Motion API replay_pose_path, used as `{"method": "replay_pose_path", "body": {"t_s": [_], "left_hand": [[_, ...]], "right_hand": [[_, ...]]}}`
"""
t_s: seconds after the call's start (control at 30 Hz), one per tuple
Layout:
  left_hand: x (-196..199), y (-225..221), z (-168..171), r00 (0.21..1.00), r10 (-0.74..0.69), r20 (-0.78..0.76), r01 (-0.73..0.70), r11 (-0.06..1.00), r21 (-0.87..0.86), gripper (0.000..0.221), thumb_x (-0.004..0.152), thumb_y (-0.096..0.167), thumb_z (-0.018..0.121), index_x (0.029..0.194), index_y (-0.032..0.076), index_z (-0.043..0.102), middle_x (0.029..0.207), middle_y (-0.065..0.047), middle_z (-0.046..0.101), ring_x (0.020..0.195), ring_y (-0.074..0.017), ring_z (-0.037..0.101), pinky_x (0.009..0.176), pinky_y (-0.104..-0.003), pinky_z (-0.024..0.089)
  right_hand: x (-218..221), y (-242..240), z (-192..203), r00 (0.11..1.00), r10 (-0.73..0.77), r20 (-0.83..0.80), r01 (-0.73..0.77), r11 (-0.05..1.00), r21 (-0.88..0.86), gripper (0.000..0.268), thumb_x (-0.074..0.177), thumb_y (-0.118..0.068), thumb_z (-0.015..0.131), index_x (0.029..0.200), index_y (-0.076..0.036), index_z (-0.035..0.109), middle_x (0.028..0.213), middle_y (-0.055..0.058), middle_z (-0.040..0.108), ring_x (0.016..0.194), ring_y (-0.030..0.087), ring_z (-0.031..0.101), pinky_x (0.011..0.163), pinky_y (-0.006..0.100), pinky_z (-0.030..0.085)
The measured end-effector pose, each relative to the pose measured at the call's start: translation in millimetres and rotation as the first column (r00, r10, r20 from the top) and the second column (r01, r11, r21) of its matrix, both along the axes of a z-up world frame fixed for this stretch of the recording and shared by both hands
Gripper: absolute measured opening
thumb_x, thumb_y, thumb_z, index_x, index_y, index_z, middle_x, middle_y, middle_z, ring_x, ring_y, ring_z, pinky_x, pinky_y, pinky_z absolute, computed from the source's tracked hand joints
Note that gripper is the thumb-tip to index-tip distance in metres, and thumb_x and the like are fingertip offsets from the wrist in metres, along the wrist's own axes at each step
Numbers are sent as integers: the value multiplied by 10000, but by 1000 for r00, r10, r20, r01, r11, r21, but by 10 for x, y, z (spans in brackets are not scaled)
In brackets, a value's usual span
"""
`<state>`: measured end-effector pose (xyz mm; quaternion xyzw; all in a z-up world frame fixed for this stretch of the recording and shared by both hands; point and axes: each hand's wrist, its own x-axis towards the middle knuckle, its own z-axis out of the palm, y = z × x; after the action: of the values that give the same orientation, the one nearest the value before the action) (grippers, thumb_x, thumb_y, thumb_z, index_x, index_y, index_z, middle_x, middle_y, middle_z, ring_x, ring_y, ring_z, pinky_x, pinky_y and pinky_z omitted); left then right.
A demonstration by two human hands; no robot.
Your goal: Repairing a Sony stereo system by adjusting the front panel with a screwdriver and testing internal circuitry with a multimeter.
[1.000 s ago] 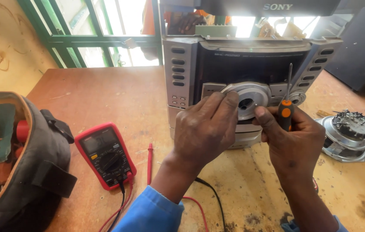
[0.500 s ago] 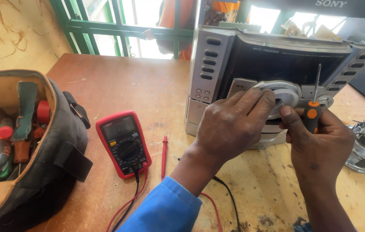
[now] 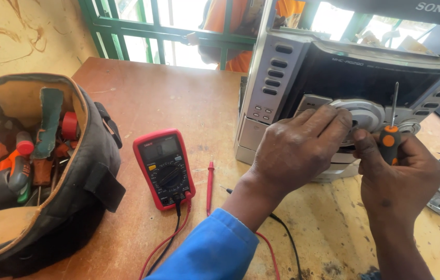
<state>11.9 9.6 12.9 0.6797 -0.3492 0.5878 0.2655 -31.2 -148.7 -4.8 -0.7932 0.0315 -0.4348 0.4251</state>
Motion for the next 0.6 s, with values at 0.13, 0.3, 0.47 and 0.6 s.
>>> {"method": "replay_pose_path", "body": {"t_s": [0.13,0.3,0.47,0.6], "left_hand": [[-4,17,-24,1000,22,-8,-21,1000,19,71,1054,81,705,1087,36,662,975,-65,647,760,-233,655,545,-363,486],[47,14,-69,999,33,35,-34,999,14,93,1068,101,706,1125,39,666,1020,-59,672,804,-218,678,577,-339,499],[85,-16,-140,999,19,45,-19,1000,10,191,1039,114,784,1166,23,674,1134,-130,718,913,-257,760,644,-364,582],[84,-44,-172,999,10,34,-10,1000,-15,185,1049,117,767,1171,20,667,1134,-127,713,930,-268,760,652,-369,576]], "right_hand": [[42,-46,-87,999,-1,32,2,1000,-28,286,1102,-126,921,992,-12,682,819,21,614,760,77,511,655,248,430],[87,-115,-179,996,-62,70,70,990,-119,325,1138,-181,952,1043,-2,697,831,8,548,779,100,461,653,278,394],[75,-115,-204,992,-93,84,107,978,-182,342,1169,-141,964,1025,5,690,850,28,573,779,111,470,636,290,389],[90,-165,-271,988,-108,112,130,969,-212,402,1197,-209,992,1052,14,692,857,43,586,750,114,482,611,283,386]]}}
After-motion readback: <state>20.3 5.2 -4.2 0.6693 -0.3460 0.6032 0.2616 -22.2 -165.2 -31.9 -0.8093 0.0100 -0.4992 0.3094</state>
